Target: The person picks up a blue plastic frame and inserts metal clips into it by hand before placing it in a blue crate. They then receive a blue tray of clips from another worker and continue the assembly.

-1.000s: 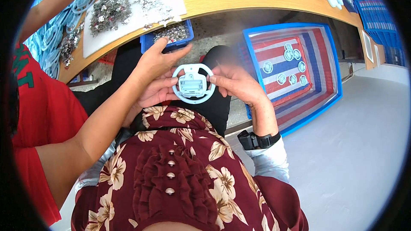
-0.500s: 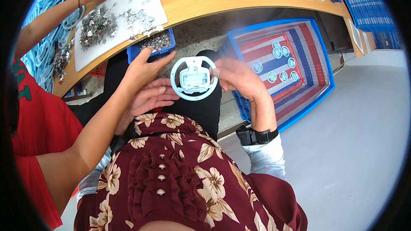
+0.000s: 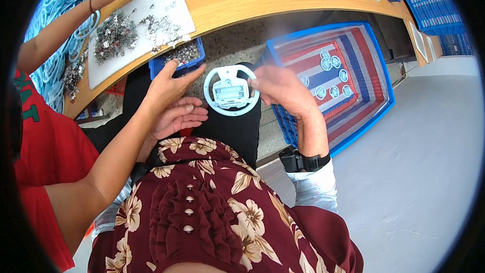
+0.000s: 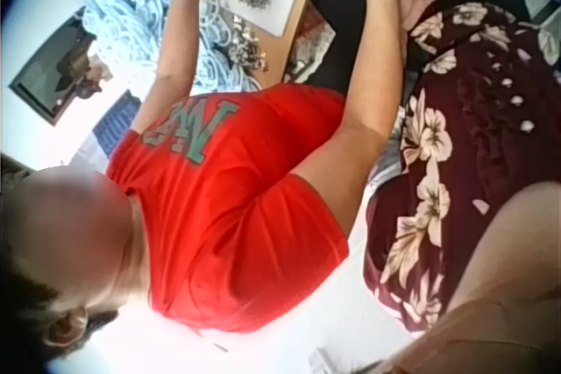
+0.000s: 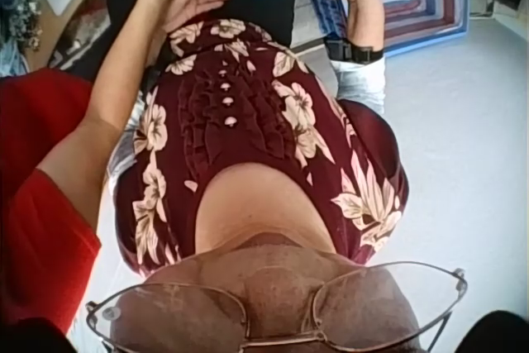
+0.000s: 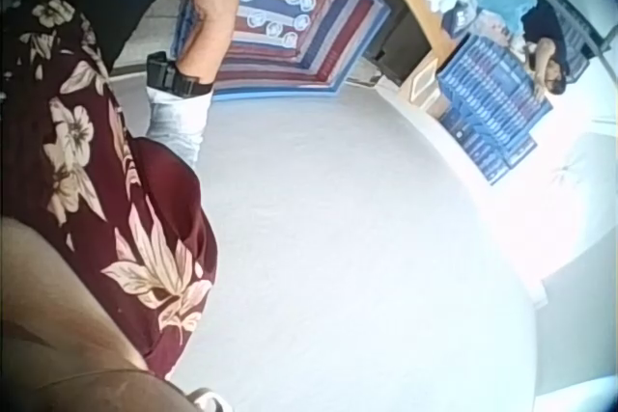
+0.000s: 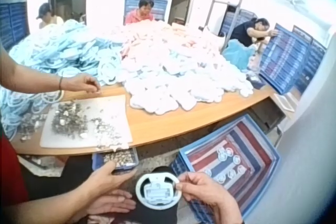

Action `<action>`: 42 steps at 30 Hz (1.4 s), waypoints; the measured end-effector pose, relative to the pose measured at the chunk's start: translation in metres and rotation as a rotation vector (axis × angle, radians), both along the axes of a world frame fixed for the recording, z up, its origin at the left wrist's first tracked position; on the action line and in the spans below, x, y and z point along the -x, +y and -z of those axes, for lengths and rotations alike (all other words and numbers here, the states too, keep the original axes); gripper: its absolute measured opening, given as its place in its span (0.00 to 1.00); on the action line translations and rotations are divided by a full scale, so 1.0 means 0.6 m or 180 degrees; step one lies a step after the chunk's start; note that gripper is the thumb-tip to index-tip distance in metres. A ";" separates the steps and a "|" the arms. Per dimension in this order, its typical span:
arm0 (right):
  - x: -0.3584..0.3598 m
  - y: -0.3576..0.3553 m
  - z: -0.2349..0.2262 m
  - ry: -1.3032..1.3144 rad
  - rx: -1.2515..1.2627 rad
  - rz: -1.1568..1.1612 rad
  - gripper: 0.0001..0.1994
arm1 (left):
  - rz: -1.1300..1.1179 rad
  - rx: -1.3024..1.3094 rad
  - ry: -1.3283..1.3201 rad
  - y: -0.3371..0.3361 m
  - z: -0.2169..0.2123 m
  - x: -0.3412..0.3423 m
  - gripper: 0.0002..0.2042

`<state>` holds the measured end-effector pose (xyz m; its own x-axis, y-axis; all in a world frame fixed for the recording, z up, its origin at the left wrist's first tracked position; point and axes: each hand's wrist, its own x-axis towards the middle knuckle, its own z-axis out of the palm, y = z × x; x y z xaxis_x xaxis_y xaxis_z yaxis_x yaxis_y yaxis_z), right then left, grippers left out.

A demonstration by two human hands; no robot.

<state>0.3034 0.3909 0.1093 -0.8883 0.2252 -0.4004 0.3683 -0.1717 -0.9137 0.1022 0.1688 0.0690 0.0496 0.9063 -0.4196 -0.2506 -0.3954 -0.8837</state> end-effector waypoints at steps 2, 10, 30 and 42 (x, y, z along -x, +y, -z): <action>0.003 0.003 -0.003 0.0009 -0.0029 -0.0013 0.07 | -0.0067 0.0205 -0.0076 0.004 0.002 0.002 0.36; 0.012 0.004 -0.029 0.0124 0.0173 0.0315 0.08 | 0.0048 0.0182 0.0269 0.002 0.005 0.006 0.35; 0.051 -0.014 0.042 0.1896 0.3624 0.0015 0.28 | 0.0073 0.0332 0.0059 0.002 -0.002 0.006 0.35; 0.055 -0.017 0.043 0.2040 0.3819 -0.0204 0.17 | 0.0124 0.0403 0.0104 0.005 -0.003 0.011 0.34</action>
<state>0.2705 0.3805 0.0833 -0.9863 -0.0148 0.1642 -0.0234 -0.9734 -0.2280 0.0954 0.1717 0.0708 0.0681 0.8436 -0.5326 -0.2958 -0.4928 -0.8183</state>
